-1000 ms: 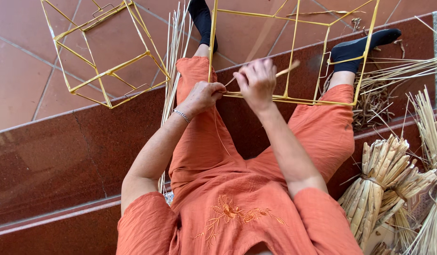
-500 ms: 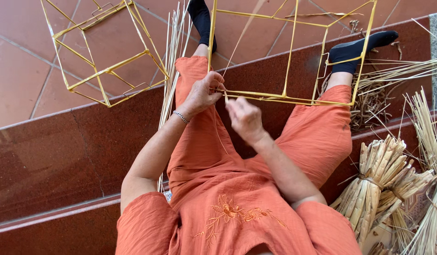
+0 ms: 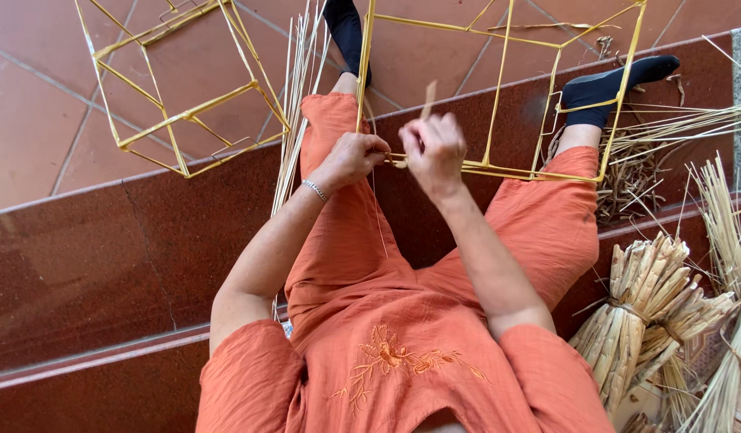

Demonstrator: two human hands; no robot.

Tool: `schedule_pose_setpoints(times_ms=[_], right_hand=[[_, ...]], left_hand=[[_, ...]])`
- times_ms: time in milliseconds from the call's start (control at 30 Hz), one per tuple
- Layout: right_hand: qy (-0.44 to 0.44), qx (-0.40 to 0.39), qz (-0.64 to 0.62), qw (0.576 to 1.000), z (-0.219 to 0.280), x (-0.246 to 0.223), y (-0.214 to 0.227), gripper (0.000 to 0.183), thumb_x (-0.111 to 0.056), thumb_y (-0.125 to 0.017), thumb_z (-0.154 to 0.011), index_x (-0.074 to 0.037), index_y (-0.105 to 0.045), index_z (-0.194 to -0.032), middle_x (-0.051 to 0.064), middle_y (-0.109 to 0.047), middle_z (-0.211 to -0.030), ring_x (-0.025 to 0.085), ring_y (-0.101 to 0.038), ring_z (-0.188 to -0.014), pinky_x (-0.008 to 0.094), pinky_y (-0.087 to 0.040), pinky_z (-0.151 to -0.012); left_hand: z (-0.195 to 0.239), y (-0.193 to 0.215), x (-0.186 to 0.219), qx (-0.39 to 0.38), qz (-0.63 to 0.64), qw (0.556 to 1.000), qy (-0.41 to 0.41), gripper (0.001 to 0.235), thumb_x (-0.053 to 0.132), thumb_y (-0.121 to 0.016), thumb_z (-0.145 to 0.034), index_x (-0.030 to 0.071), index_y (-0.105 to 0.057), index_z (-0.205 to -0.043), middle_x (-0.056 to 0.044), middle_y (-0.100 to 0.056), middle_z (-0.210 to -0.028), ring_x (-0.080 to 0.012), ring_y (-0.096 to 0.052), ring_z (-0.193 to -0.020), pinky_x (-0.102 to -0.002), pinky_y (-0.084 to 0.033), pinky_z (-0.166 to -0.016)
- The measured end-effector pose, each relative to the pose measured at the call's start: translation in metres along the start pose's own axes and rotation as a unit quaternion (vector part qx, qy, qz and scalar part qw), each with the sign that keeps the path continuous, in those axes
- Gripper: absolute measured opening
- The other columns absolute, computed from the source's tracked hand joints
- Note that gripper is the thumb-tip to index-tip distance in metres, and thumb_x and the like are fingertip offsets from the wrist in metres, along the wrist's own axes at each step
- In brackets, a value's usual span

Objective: The person sits on the floor and weaves thin bamboo strips into a yellow wire basket frame. They repeatedly insert and adjust the strips by hand to build up the basket walls.

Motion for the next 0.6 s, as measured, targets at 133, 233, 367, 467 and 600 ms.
schedule_pose_setpoints(times_ms=[133, 233, 367, 467, 600], right_hand=[[0.017, -0.005, -0.087, 0.996, 0.047, -0.018, -0.009, 0.018, -0.020, -0.072, -0.093, -0.004, -0.074, -0.101, 0.011, -0.075, -0.094, 0.024, -0.072, -0.082, 0.036, -0.058, -0.073], [0.100, 0.065, -0.076, 0.990, 0.064, -0.036, -0.005, 0.022, -0.019, -0.072, -0.089, 0.000, -0.072, -0.100, 0.012, -0.075, -0.085, 0.026, -0.071, -0.076, 0.038, -0.056, -0.067], [-0.101, -0.100, -0.250, 0.958, 0.068, -0.004, -0.051, 0.015, -0.019, -0.068, -0.101, -0.006, -0.075, -0.097, 0.003, -0.070, -0.067, 0.014, -0.068, -0.060, 0.032, -0.052, -0.055], [-0.127, -0.120, -0.219, 0.960, 0.084, 0.004, -0.053, 0.017, -0.020, -0.068, -0.102, -0.005, -0.075, -0.099, 0.005, -0.064, -0.059, 0.012, -0.063, -0.051, 0.030, -0.047, -0.049], [-0.062, -0.066, -0.183, 0.979, 0.090, -0.005, -0.043, 0.016, -0.019, -0.071, -0.103, -0.003, -0.075, -0.103, 0.009, -0.057, -0.059, 0.011, -0.054, -0.049, 0.030, -0.042, -0.049]], left_hand=[[-0.013, -0.012, -0.017, -0.066, 0.013, 0.997, 0.034, 0.016, 0.014, -0.072, -0.089, 0.006, -0.077, -0.101, -0.012, -0.078, -0.088, -0.0195, -0.076, -0.081, -0.035, -0.059, -0.075], [-0.013, -0.016, -0.015, -0.085, 0.036, 0.995, 0.047, 0.014, 0.011, -0.071, -0.091, 0.004, -0.076, -0.102, -0.010, -0.080, -0.092, -0.0190, -0.077, -0.084, -0.033, -0.060, -0.078], [0.011, 0.030, 0.010, 0.063, 0.147, 0.985, -0.070, 0.047, -0.005, -0.068, -0.088, 0.004, -0.062, -0.133, -0.010, -0.072, -0.115, -0.0214, -0.070, -0.098, -0.029, -0.061, -0.072], [0.056, 0.079, -0.053, 0.202, 0.274, 0.939, 0.050, 0.038, -0.009, -0.058, -0.097, 0.007, -0.062, -0.131, -0.004, -0.072, -0.118, -0.0117, -0.068, -0.061, -0.025, -0.058, -0.048], [0.128, 0.127, -0.157, 0.304, 0.114, 0.918, 0.229, 0.013, 0.006, -0.069, -0.094, 0.004, -0.071, -0.107, -0.010, -0.075, -0.092, -0.0136, -0.070, -0.064, -0.030, -0.059, -0.056]])
Point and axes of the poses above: each hand's wrist, its own z-axis away from the middle knuckle, its own y-axis out of the back of the hand, x = y × z, the point moved 10 cm from there along -z, towards the middle knuckle
